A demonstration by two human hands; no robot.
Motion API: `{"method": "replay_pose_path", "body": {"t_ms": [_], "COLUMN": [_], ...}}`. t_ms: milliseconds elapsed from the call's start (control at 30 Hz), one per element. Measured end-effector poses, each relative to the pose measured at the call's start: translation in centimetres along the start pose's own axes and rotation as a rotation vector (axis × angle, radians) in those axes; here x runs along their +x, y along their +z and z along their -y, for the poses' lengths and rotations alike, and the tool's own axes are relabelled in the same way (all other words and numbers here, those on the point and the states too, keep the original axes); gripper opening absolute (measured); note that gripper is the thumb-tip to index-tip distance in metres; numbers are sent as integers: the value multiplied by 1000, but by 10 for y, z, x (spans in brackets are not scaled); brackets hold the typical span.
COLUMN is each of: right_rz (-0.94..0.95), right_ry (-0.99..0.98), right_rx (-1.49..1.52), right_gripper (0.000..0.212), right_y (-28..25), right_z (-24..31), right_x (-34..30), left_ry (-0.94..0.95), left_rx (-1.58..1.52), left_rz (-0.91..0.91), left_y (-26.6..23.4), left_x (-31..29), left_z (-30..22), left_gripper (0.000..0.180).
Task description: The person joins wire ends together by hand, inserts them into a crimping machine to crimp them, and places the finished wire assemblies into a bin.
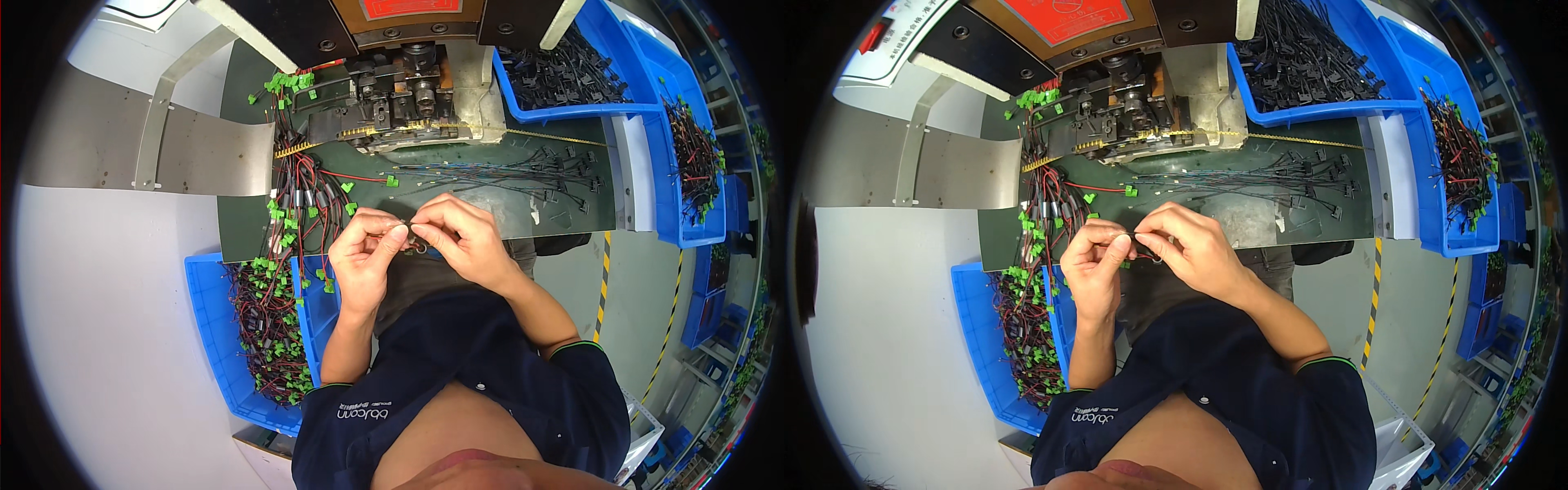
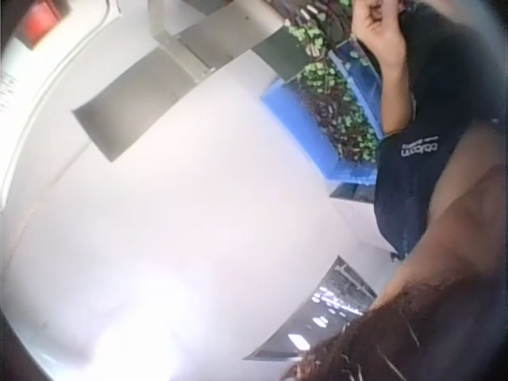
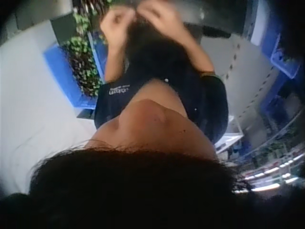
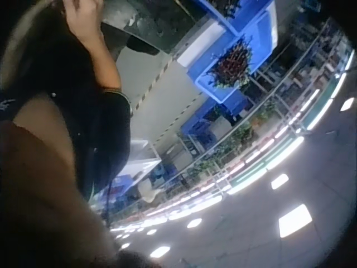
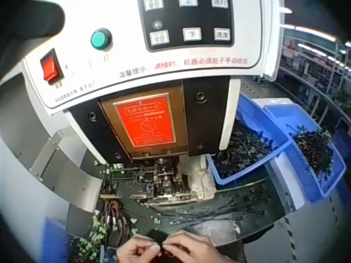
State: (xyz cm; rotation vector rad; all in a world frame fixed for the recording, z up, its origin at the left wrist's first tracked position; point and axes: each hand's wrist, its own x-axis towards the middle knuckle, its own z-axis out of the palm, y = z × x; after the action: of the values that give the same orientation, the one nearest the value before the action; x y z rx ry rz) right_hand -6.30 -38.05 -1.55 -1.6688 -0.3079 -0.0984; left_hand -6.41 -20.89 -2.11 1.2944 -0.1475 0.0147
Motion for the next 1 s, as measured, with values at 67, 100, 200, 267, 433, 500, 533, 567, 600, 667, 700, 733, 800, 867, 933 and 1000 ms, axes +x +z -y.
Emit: {"method": "replay_pose_path", "body": {"t_ms": [67,100,200,267,433,500,533,567,600,667,700,733,800,867,933,1000], "right_rz": [20,9,17,36,71,79,85,87,77,86,88,114,139,50,62,73], "right_ry": [125,183,226,212,39,25,12,12,-69,-162,-162,-150,-139,17,12,10], "right_rx": [86,305,485,446,-23,-20,-18,-18,-63,-166,-165,-162,-161,18,14,10], "right_gripper": [6,5,6,8,10,10,10,10,11,13,13,13,13,13,12,12], "right_y": [1,1,0,-3,-12,-13,-13,-12,-10,-8,-9,-11,-11,-9,-11,-13], "right_z": [-3,-5,-9,-8,-1,1,2,2,3,3,4,4,4,1,2,2], "right_x": [-2,-2,-3,-1,7,8,8,8,7,3,3,3,2,-2,-1,-2], "left_ry": [-44,-44,-65,-84,-63,-53,-22,8,8,58,57,51,45,-50,-36,-25], "left_rx": [-62,-63,-123,-164,-167,-166,-106,-46,-46,22,22,34,43,-11,5,21], "left_rz": [-19,-16,-8,10,-2,-16,-24,-32,-33,0,-2,9,21,25,46,67], "left_y": [1,2,4,5,5,5,4,4,3,1,1,3,5,5,4,3], "left_x": [1,2,2,2,2,1,1,1,1,0,0,0,0,0,1,0], "left_z": [2,2,3,4,4,4,4,5,6,7,5,2,1,3,5,6], "left_gripper": [8,8,7,7,8,7,7,7,7,10,10,12,13,14,15,15]}}
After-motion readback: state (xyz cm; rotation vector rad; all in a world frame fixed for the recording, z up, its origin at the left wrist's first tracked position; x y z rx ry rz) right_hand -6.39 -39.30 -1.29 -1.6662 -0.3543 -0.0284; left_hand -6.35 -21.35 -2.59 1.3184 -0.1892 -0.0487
